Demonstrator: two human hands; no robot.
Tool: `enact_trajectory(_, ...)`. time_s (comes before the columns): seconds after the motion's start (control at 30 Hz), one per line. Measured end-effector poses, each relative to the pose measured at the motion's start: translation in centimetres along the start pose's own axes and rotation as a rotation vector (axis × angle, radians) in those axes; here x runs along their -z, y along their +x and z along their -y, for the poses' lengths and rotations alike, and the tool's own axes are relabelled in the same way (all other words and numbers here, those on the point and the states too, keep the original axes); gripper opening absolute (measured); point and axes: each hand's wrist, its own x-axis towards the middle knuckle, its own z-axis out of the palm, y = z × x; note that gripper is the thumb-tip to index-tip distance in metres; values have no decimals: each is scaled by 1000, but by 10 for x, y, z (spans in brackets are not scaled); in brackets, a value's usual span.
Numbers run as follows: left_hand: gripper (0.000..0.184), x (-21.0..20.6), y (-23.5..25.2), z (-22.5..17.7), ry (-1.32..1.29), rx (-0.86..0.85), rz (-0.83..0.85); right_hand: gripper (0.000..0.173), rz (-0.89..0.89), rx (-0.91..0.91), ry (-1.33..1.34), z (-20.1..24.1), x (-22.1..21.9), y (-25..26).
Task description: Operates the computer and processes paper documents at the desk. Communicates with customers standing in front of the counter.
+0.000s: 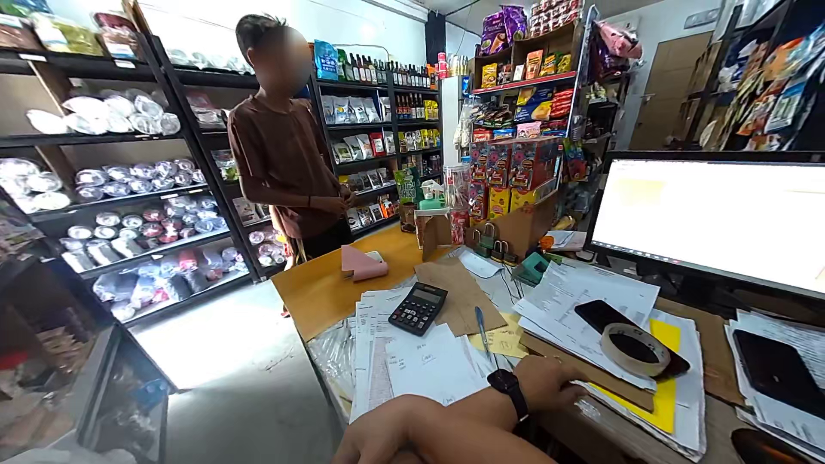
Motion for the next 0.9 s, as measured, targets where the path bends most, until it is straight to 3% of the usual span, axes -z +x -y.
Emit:
enact_trajectory(0.23, 32, -2, -1, 3, -13, -25, -29, 13, -18, 35, 35, -13, 1, 7)
enact_trajectory(0.4, 31, -1, 0, 4, -24, -22, -40, 13, -100, 136, 248, -38, 8, 10)
enact_trajectory(0.5, 31, -2, -1, 5, -31, -33, -52, 28, 17, 5, 122, -26, 4, 12)
enact_trajectory(0.57, 30, -4, -1, 7, -34, -53, -88, 27, 64, -61, 1, -16, 4, 12)
enact_trajectory(0.7, 30, -2, 0, 10, -47, -18, -85, 20, 33, 28, -12, -31, 7, 18)
enact_trajectory(0.83, 30, -6, 0, 7, -52, -28, -96, 25, -80, 85, 142, -36, 5, 12)
enact_trajectory(0.9, 30, -5, 0, 6, -51, -33, -87, 30, -43, 56, 139, -34, 2, 11)
